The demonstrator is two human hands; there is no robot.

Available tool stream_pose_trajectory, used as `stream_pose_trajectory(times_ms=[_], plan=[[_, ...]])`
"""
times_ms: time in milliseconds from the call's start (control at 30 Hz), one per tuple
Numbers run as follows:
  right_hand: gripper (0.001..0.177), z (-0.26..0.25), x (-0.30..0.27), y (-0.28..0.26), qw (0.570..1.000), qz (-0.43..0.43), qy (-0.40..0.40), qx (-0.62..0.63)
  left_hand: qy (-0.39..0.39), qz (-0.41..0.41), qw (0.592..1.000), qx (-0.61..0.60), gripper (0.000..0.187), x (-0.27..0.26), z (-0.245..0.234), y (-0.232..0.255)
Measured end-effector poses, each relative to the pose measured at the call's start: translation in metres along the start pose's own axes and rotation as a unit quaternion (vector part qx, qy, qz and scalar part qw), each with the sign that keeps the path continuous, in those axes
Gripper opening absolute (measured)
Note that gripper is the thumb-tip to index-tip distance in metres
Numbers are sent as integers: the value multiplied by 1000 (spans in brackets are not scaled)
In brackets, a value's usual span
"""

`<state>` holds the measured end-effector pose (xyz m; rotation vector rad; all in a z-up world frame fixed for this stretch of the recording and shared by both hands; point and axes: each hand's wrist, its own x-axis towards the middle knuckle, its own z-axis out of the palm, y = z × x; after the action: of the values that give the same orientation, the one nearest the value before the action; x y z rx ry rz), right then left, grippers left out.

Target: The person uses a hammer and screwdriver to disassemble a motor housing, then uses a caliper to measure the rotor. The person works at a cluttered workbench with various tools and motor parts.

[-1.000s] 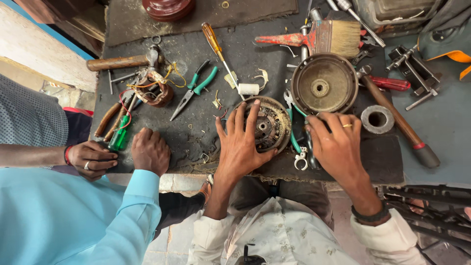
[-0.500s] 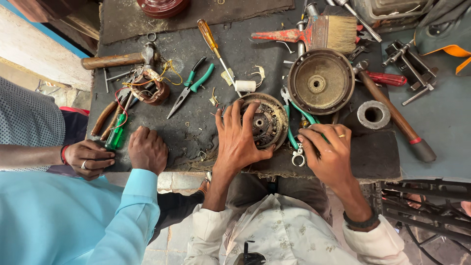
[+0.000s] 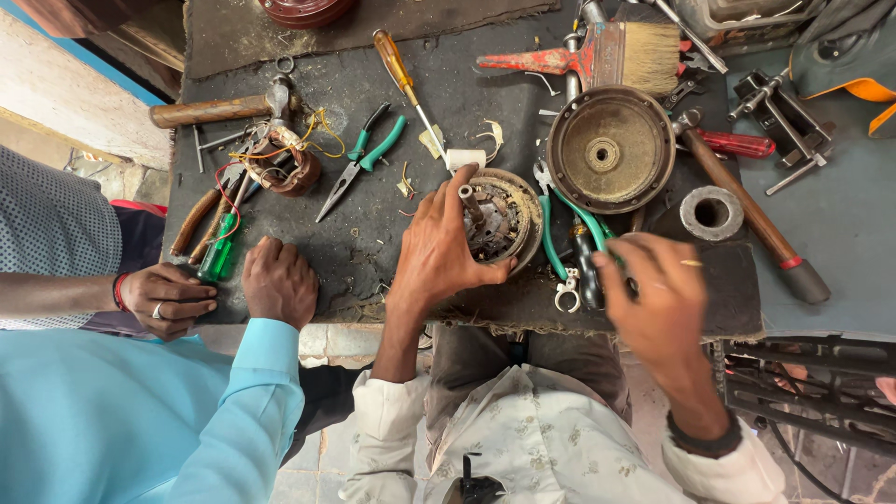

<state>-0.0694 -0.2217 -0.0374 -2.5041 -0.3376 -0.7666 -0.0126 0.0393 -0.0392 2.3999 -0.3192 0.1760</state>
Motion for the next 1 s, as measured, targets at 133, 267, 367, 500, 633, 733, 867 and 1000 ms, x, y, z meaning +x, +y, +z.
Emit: stream_pose_trajectory(times_ms=[133, 267, 367, 500, 633, 733, 867, 1000], plan=[[3, -36, -1, 49, 991, 61, 82, -88, -10, -17, 1000, -17, 122, 3, -5, -2], [15, -30, 7, 135, 981, 126, 7, -147, -17, -21, 999, -25, 122, 2, -4, -3], [28, -13, 4, 182, 982, 134, -85, -101, -9, -10, 1000, -25, 119, 3, -6, -5], [22, -5, -8, 209, 984, 111, -84, -108, -13, -16, 1000, -20, 119, 1, -2, -6], [21, -14, -8, 208, 979, 115, -56, -161, -9, -12, 1000, -27, 121, 0, -3, -9], [23, -38, -6, 190, 971, 237, 0, -15, -4, -4, 1000, -23, 121, 2, -1, -9], [27, -72, -10, 135, 953, 254, -37, 161, -4, 1, 1000, -13, 122, 2, 0, -10], [42, -66, -20, 65, 991, 31, -124, 31, 4, 2, 1000, -16, 122, 1, 1, -8]])
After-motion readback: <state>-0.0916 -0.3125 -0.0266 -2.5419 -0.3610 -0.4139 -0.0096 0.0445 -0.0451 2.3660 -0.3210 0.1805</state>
